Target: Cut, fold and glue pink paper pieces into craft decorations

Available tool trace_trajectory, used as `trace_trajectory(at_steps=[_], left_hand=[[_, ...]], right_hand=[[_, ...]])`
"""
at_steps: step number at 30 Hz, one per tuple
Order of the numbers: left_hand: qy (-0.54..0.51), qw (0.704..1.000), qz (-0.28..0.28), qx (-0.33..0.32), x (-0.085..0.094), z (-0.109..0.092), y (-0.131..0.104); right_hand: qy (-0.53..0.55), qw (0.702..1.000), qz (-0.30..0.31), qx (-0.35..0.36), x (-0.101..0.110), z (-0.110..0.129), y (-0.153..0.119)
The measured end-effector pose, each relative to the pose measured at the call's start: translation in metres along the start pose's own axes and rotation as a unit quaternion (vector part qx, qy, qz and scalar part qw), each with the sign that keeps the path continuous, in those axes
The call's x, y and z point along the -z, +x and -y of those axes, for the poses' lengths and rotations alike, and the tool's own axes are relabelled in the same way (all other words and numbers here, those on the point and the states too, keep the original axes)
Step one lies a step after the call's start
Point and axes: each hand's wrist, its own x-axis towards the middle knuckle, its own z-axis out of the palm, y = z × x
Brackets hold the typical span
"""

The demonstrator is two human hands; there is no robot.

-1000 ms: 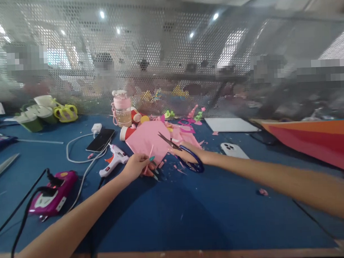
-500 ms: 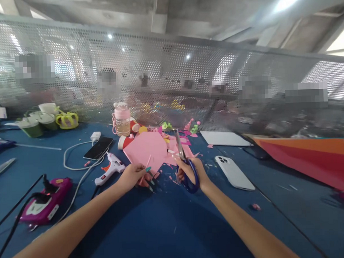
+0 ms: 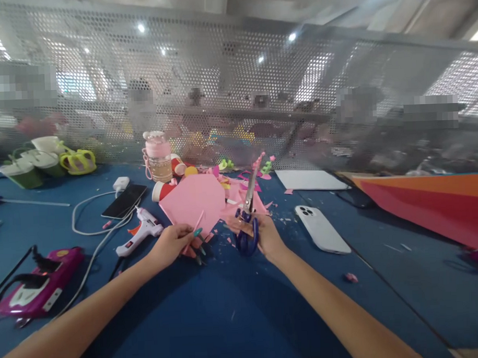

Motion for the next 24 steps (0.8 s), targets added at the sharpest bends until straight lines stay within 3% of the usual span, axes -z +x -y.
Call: trace_trajectory(at_steps=[10, 12, 14, 16, 19, 22, 24], left_hand=[[0.012, 1.0, 0.009, 0.001, -0.001, 0.0, 0.001], [0.003, 1.0, 0.012, -0.004, -0.001, 0.002, 0.001], [-0.004, 1.0, 0.017, -0.014, -0.001, 0.004, 0.001], [-0.004, 0.999, 0.018, -0.029, -0.001, 0.004, 0.0], [-0.009, 0.999, 0.022, -0.042, -0.003, 0.003, -0.002], [-0.017, 0.998, 0.037, -0.046, -0.004, 0.001, -0.004], [-0.014, 0.998, 0.041, -0.046, -0.005, 0.0, -0.004]], right_hand=[[-0.095, 0.991, 0.092, 0.039, 0.009, 0.01, -0.011], [-0.131, 0.988, 0.046, 0.073, 0.01, 0.01, -0.011], [-0.199, 0.975, -0.045, 0.092, 0.011, 0.008, -0.009], [-0.312, 0.935, -0.132, 0.105, 0.013, 0.008, -0.006], [-0.51, 0.827, -0.209, 0.112, 0.017, 0.01, -0.003], [-0.63, 0.748, -0.201, 0.063, 0.019, 0.011, -0.003], [-0.649, 0.741, -0.17, 0.027, 0.022, 0.009, -0.002]])
